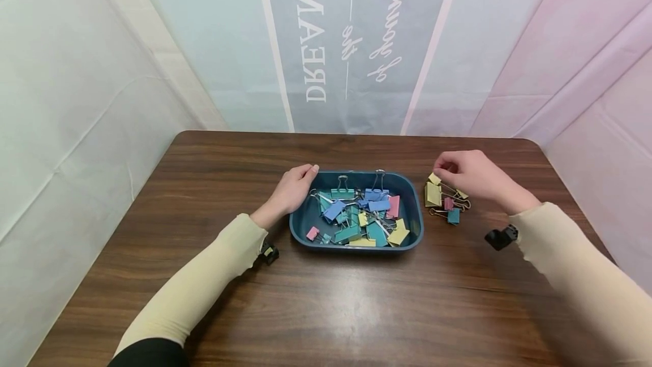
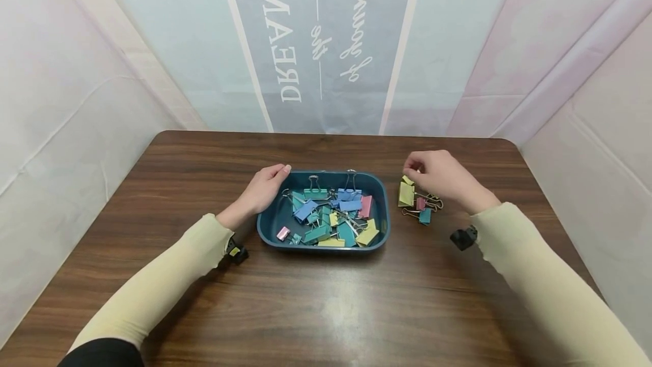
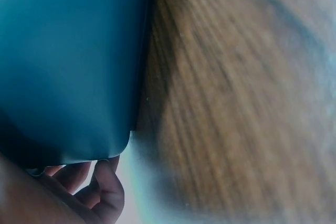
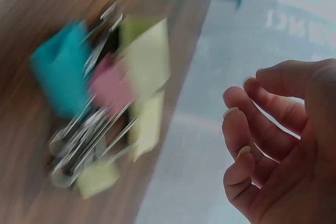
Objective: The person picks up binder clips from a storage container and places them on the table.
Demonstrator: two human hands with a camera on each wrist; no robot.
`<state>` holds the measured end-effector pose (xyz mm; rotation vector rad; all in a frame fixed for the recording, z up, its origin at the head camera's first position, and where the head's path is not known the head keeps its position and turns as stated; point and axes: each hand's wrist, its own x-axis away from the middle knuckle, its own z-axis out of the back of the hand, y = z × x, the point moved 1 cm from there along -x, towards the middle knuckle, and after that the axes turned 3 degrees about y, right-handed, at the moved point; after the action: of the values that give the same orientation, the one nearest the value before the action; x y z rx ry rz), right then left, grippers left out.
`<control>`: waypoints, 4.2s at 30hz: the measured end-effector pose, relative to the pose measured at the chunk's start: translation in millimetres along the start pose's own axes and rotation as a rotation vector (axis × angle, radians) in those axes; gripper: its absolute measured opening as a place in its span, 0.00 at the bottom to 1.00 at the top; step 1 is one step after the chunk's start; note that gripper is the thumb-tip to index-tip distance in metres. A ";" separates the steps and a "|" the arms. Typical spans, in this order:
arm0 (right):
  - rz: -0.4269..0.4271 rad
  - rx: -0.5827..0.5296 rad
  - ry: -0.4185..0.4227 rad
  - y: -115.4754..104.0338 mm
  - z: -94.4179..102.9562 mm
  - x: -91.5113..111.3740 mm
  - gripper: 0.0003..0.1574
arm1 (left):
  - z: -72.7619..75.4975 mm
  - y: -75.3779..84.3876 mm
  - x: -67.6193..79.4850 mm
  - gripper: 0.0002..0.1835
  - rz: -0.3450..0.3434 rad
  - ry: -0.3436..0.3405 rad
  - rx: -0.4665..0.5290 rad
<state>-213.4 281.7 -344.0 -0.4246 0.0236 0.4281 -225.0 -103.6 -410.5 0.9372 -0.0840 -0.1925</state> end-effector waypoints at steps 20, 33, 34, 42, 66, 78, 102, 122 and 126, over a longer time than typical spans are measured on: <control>0.406 -0.040 -0.178 -141.9 -68.7 -16.4 0.03 | 0.0 1.3 0.4 0.26 -0.012 0.009 -0.010; 0.537 -0.016 -0.332 -182.5 -104.9 -30.7 0.19 | -0.7 -0.2 -2.4 0.26 -0.022 0.021 -0.018; 0.542 -0.002 -0.338 -184.1 -107.3 -32.4 0.20 | -0.5 0.0 -2.3 0.26 -0.024 0.021 -0.018; 0.566 0.031 -0.380 -190.4 -123.8 -45.4 0.17 | -0.5 2.2 -2.2 0.25 -0.036 0.019 -0.017; 0.582 0.064 -0.400 -193.7 -133.0 -53.0 0.03 | -0.7 1.1 -0.3 0.27 -0.028 0.019 -0.018; 0.535 -0.030 -0.394 -192.5 -120.4 -50.1 0.09 | -1.7 2.4 1.2 0.26 -0.032 0.017 -0.010; 0.471 -0.092 -0.092 -119.9 -42.3 -13.3 0.09 | -1.1 3.4 2.2 0.26 -0.004 -0.008 0.003; 0.043 0.001 0.043 14.5 -4.2 17.5 0.07 | 1.4 2.4 0.2 0.26 0.004 0.000 -0.007; -0.035 0.011 0.021 29.4 -6.5 15.4 0.07 | 1.7 2.7 0.6 0.26 0.004 0.002 -0.005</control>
<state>-211.0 309.4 -363.2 -0.4185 0.0391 0.3889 -224.4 -103.5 -407.4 0.9319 -0.0835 -0.1876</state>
